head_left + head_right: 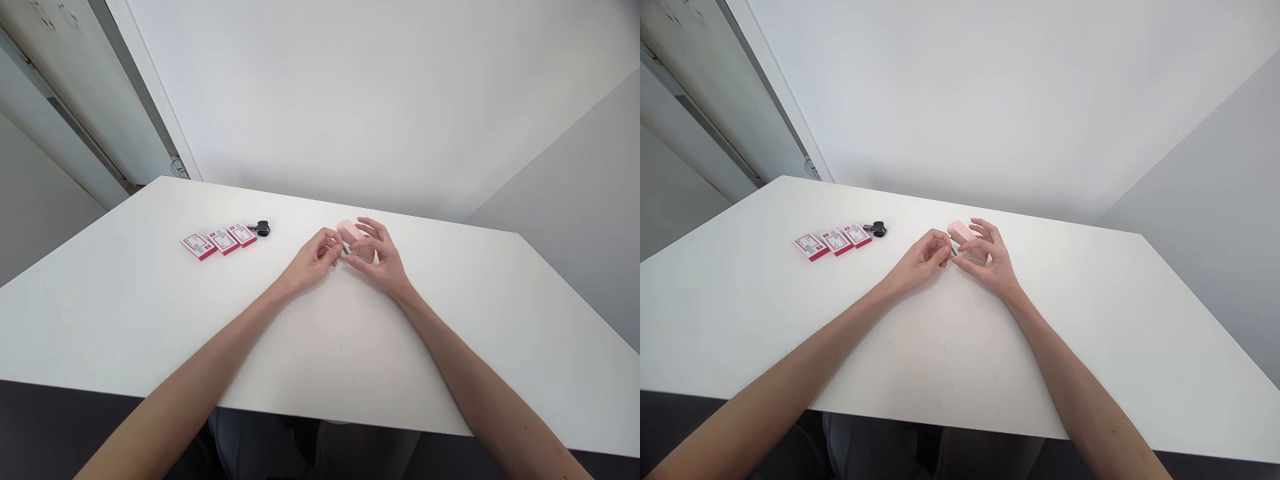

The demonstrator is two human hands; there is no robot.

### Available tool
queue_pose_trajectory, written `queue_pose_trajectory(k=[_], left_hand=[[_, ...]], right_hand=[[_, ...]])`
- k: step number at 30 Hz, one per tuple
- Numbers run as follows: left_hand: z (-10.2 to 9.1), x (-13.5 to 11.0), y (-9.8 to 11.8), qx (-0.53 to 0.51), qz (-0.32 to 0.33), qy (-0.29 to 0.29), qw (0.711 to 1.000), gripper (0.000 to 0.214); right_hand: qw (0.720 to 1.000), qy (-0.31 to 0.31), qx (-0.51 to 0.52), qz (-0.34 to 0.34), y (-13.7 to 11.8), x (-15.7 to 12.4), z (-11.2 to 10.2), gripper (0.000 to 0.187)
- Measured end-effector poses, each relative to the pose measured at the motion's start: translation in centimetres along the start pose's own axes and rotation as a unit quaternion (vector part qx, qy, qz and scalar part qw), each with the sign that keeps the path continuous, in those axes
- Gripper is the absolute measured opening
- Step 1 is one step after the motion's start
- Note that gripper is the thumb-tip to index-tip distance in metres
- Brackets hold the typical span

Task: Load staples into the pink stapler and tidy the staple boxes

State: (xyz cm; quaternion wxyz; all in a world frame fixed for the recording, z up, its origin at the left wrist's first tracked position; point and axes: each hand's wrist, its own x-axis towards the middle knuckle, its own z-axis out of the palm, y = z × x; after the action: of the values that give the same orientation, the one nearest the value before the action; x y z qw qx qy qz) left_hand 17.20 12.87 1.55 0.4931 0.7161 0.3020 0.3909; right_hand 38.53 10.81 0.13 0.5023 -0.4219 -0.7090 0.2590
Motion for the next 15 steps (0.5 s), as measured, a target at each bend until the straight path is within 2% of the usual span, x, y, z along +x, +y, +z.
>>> queue_pose_trajectory(k=[5,9,12,15], left_hand=[[0.1,-0.1,0.1,0.018,-0.008,-0.002,1.000,0.024],[0.2,-0.3,0.2,0.053,0.007,0.054,0.997,0.024],[0.2,-0.4,0.1,0.141,0.071,0.120,0.980,0.017],[0.3,-0.6,-0.1,0.276,0.168,0.157,0.933,0.014]], right_hand=[[1.000,-0.001,0.006,0.011,0.4,0.0,0.3,0.026],[0.995,-0.004,0.058,0.083,0.4,0.2,0.0,0.026],[0.979,-0.044,0.155,0.126,0.0,0.3,-0.1,0.025],[0.952,-0.082,0.255,0.149,-0.5,0.5,0.1,0.025]])
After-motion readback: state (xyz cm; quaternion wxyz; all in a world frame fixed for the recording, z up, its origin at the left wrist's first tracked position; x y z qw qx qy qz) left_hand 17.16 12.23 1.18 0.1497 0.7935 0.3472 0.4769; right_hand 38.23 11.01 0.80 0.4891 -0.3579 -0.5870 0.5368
